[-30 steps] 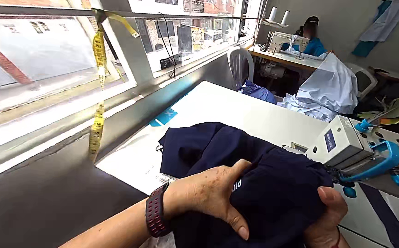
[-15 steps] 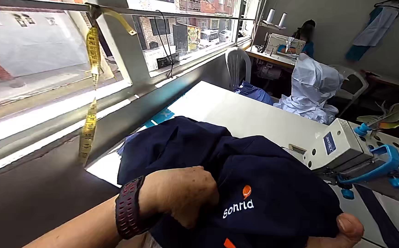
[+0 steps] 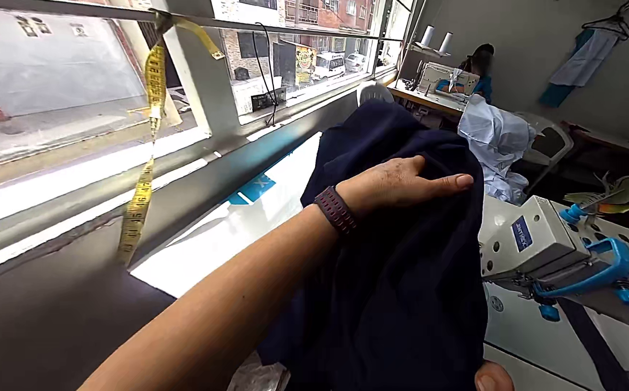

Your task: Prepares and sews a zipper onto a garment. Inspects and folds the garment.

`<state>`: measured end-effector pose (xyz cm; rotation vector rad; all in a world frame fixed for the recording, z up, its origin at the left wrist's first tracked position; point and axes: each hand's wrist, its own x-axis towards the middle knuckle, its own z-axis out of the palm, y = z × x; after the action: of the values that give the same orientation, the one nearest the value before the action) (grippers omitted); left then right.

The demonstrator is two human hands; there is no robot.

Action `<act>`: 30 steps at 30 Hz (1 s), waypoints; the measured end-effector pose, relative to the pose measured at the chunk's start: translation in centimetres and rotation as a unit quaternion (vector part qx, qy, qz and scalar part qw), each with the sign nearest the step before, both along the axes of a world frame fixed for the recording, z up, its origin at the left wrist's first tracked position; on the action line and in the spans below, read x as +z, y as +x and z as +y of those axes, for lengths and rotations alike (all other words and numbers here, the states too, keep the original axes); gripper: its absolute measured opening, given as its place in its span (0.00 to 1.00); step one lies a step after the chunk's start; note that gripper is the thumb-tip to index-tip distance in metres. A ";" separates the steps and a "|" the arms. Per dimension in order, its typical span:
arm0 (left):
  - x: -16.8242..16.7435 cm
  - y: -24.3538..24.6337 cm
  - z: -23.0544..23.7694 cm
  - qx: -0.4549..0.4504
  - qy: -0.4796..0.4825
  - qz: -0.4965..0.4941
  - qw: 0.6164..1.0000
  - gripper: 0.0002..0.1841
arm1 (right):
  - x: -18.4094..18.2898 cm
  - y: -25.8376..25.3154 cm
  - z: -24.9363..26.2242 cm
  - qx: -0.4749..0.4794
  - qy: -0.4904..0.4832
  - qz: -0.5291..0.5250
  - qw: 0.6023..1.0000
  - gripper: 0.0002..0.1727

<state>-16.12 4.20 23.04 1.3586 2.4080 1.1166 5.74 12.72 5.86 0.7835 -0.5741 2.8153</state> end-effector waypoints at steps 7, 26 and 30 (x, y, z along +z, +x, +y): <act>-7.3 5.4 -5.5 -0.076 -0.053 -0.202 0.975 0.31 | -0.3 -0.8 2.1 -0.028 0.024 0.014 0.999 0.17; -11.8 2.9 -4.4 0.114 0.266 0.146 0.946 0.25 | 0.1 3.3 -0.3 -0.453 0.485 -0.193 0.723 0.09; -12.8 2.8 -4.3 0.050 0.253 -0.117 0.959 0.21 | -0.9 3.6 -0.3 -0.338 0.377 -0.275 0.817 0.15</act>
<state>-13.31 -0.08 10.21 1.1422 2.1205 1.8988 9.32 12.44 4.96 -0.2180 -1.7114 2.0381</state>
